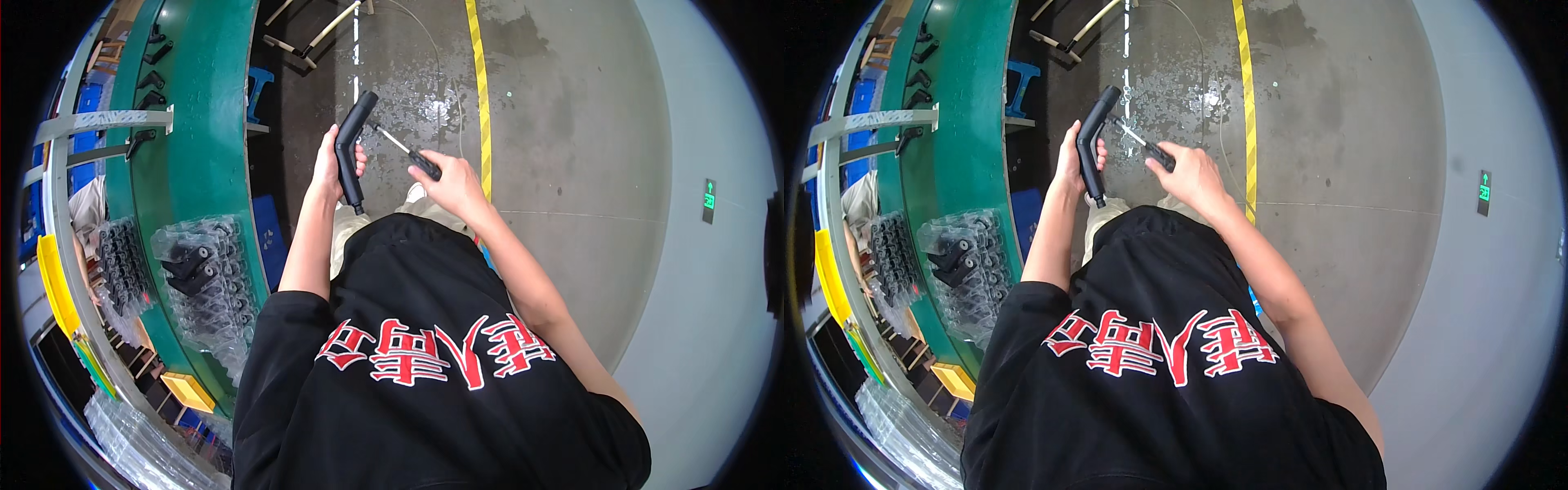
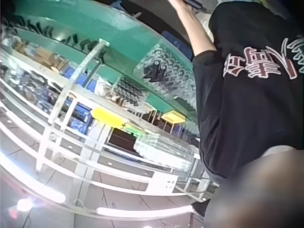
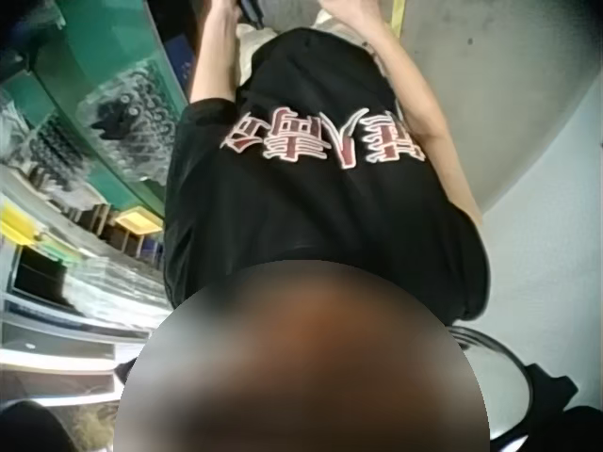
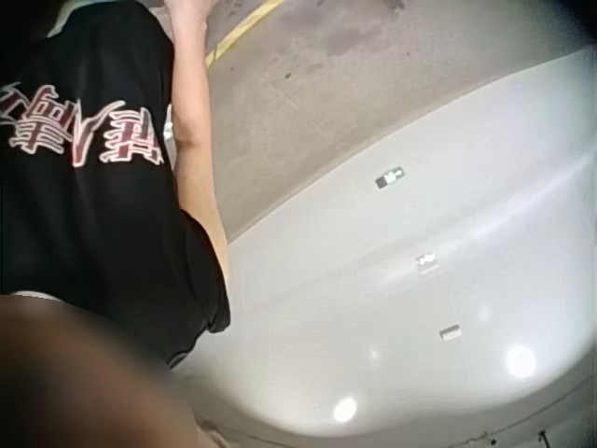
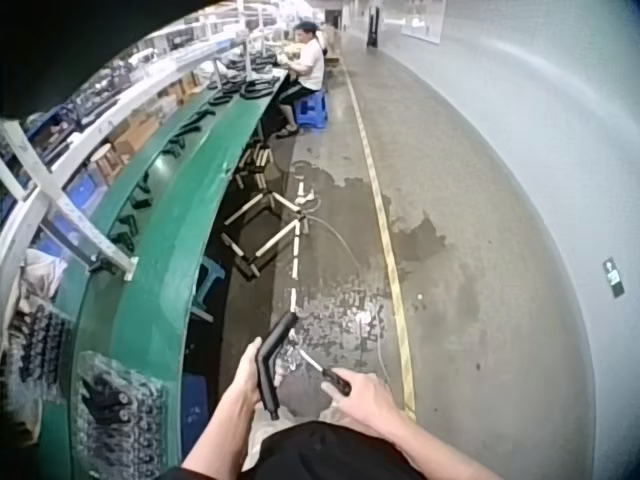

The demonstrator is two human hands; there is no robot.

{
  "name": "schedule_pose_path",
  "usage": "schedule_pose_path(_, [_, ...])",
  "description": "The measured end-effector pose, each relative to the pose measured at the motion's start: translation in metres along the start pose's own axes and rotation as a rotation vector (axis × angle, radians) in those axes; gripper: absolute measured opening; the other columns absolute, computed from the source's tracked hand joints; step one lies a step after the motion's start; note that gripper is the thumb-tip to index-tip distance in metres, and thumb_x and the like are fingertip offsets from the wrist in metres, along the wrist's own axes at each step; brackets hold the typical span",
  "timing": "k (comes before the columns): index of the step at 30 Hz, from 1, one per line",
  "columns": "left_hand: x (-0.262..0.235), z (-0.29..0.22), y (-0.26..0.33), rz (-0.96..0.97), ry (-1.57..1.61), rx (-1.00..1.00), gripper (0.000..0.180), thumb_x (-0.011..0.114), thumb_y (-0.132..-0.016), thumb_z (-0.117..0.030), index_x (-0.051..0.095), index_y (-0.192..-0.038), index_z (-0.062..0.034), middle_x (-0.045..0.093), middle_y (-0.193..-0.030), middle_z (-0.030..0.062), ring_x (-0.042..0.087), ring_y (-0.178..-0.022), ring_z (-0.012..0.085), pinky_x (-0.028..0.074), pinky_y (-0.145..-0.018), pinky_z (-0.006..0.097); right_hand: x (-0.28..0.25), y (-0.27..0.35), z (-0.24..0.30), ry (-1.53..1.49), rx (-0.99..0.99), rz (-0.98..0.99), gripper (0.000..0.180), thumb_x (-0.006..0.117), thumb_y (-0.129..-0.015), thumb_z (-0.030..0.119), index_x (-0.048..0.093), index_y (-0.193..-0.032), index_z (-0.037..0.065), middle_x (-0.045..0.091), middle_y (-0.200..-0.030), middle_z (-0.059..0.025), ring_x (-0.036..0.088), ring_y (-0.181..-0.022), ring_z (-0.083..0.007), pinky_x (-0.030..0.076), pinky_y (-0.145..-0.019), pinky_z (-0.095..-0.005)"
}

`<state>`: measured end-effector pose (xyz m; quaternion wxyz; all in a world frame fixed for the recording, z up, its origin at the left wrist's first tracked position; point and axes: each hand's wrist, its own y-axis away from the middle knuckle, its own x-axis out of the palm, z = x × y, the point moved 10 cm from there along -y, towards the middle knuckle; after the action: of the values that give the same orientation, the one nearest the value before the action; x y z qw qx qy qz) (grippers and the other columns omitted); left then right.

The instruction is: Cleaning and drying metal brackets using a compressed air nozzle at a workbench.

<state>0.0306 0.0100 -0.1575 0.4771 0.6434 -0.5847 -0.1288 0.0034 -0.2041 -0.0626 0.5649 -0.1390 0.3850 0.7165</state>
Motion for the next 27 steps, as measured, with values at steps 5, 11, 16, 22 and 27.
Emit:
schedule_pose_path(5, [0.009, 0.001, 0.012, 0.026, -0.02, -0.039, 0.062, 0.04, -0.097, -0.058, 0.059, -0.079, -0.0022, 0.057, -0.058, 0.0078, 0.048, -0.039, 0.0156, 0.041, -0.038, 0.024, -0.023, -0.035, -0.027, -0.131, 0.066, -0.144, 0.034, 0.067, -0.088, 0.026, 0.067, -0.118, 0.009, 0.073, -0.092, -0.01, 0.068, -0.072, -0.027, 0.051, -0.065, -0.0361])
schedule_pose_path(11, [0.05, 0.007, 0.032, 0.302, -0.098, -0.101, 0.061, 0.039, -0.097, -0.058, 0.057, -0.077, -0.0028, 0.051, -0.052, 0.0051, 0.041, -0.034, 0.0138, 0.036, -0.034, 0.025, -0.029, -0.057, -0.017, -0.963, -0.116, 0.023, 0.04, 0.071, -0.088, 0.019, 0.063, -0.125, 0.006, 0.071, -0.109, -0.0096, 0.069, -0.083, -0.0217, 0.051, -0.066, -0.0305])
schedule_pose_path(16, [0.116, 0.031, 0.055, 0.672, 0.318, -0.366, 0.061, 0.039, -0.097, -0.058, 0.054, -0.073, -0.004, 0.045, -0.048, 0.0027, 0.034, -0.032, 0.0124, 0.031, -0.032, 0.025, -0.035, -0.061, 0.03, -1.171, -0.365, 0.161, 0.043, 0.071, -0.09, 0.013, 0.059, -0.13, 0.004, 0.067, -0.12, -0.0123, 0.068, -0.095, -0.021, 0.051, -0.07, -0.0276])
schedule_pose_path(22, [0.145, 0.034, 0.081, 0.71, 0.5, -0.443, 0.061, 0.038, -0.097, -0.058, 0.051, -0.07, -0.0048, 0.041, -0.047, 0.0007, 0.031, -0.032, 0.0112, 0.029, -0.032, 0.024, -0.054, -0.053, 0.073, -1.471, -0.493, 0.213, 0.05, 0.069, -0.092, 0.015, 0.05, -0.137, 0.004, 0.061, -0.127, -0.0183, 0.063, -0.103, -0.0224, 0.051, -0.077, -0.029])
schedule_pose_path(27, [0.132, 0.002, 0.085, 0.496, 0.223, -0.198, 0.062, 0.038, -0.098, -0.057, 0.054, -0.071, -0.0043, 0.044, -0.048, 0.0016, 0.036, -0.033, 0.0125, 0.032, -0.035, 0.025, -0.058, -0.049, 0.072, -1.452, -0.407, 0.124, 0.046, 0.071, -0.091, 0.014, 0.054, -0.132, 0.004, 0.063, -0.124, -0.0181, 0.063, -0.101, -0.0216, 0.051, -0.082, -0.0282])
